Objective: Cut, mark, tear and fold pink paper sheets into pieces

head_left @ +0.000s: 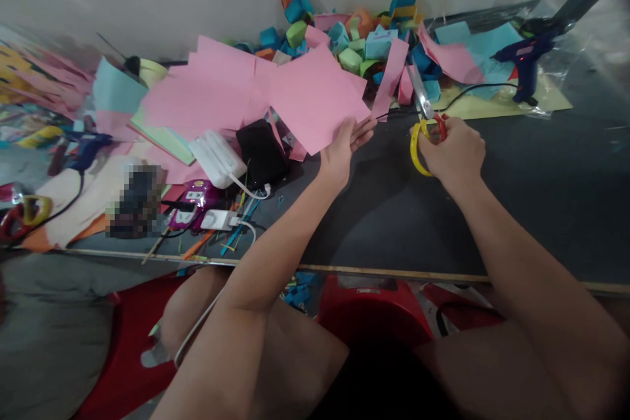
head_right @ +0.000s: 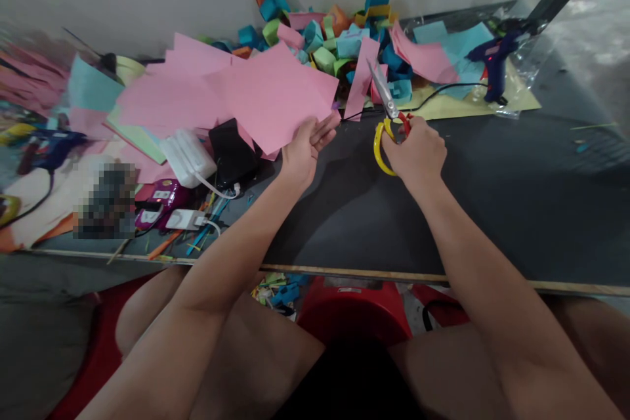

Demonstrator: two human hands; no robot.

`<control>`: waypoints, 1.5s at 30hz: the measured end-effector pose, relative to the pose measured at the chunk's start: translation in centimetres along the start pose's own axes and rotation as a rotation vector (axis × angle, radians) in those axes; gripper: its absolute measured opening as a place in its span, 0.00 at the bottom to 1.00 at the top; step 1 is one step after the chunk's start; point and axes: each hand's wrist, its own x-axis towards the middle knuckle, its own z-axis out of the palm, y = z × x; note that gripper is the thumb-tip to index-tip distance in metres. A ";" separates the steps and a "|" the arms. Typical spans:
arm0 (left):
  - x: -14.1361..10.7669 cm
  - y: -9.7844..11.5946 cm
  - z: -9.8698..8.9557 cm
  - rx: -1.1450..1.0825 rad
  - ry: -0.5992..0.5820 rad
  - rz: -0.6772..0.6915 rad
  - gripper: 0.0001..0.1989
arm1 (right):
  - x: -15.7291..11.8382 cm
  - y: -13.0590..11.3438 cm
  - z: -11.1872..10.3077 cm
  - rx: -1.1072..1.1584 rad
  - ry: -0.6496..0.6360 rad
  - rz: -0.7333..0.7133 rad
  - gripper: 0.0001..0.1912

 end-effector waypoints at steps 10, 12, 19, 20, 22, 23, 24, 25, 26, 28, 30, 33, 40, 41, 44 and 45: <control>-0.5 -0.4 -0.5 0.324 -0.355 -0.435 0.11 | 3.5 4.7 -0.8 -0.255 0.107 0.046 0.26; -0.7 0.1 -0.6 0.360 -0.464 -0.512 0.11 | 3.4 4.6 -1.0 -0.233 0.175 -0.004 0.26; -0.1 1.2 -1.7 0.600 -0.681 -0.597 0.16 | 1.0 1.6 0.3 0.248 0.020 -0.614 0.19; 0.1 1.5 -2.0 0.635 -0.722 -0.603 0.17 | 0.7 1.4 0.6 0.264 -0.057 -0.671 0.19; 0.5 2.1 -2.9 0.710 -0.780 -0.600 0.21 | 0.4 1.2 1.2 0.216 -0.264 -0.754 0.21; 0.8 2.4 -3.5 0.761 -0.782 -0.590 0.22 | 0.2 1.2 1.5 0.160 -0.377 -0.772 0.24; 1.1 2.7 -4.1 0.828 -0.753 -0.560 0.22 | 0.1 1.1 1.7 0.098 -0.478 -0.773 0.27; 1.5 2.9 -4.8 0.904 -0.675 -0.508 0.22 | 0.0 1.1 1.9 0.037 -0.549 -0.763 0.29; 1.9 3.1 -5.5 0.974 -0.535 -0.455 0.23 | -0.1 1.0 2.0 -0.018 -0.586 -0.743 0.31; 2.9 3.2 -6.6 0.985 -0.202 -0.352 0.24 | -0.3 0.8 2.0 -0.099 -0.577 -0.691 0.32; 4.0 3.0 -7.2 0.916 0.046 -0.143 0.22 | -0.5 0.6 1.7 -0.150 -0.517 -0.626 0.32; 5.4 2.3 -6.8 0.909 0.205 0.222 0.08 | -0.9 0.4 1.1 -0.196 -0.435 -0.553 0.30; 7.1 -0.1 -5.0 1.356 0.154 0.397 0.50 | -1.2 -0.3 0.7 -0.167 -0.312 -0.545 0.25; 7.2 -0.3 -5.1 1.391 0.148 0.360 0.53 | -1.2 -0.3 0.9 -0.131 -0.324 -0.566 0.25; 7.3 -0.5 -5.4 1.441 0.118 0.325 0.49 | -1.3 -0.4 1.4 0.008 -0.353 -0.616 0.21; 7.2 -0.5 -5.5 1.444 0.104 0.346 0.47 | -1.4 -0.4 1.5 0.051 -0.351 -0.615 0.20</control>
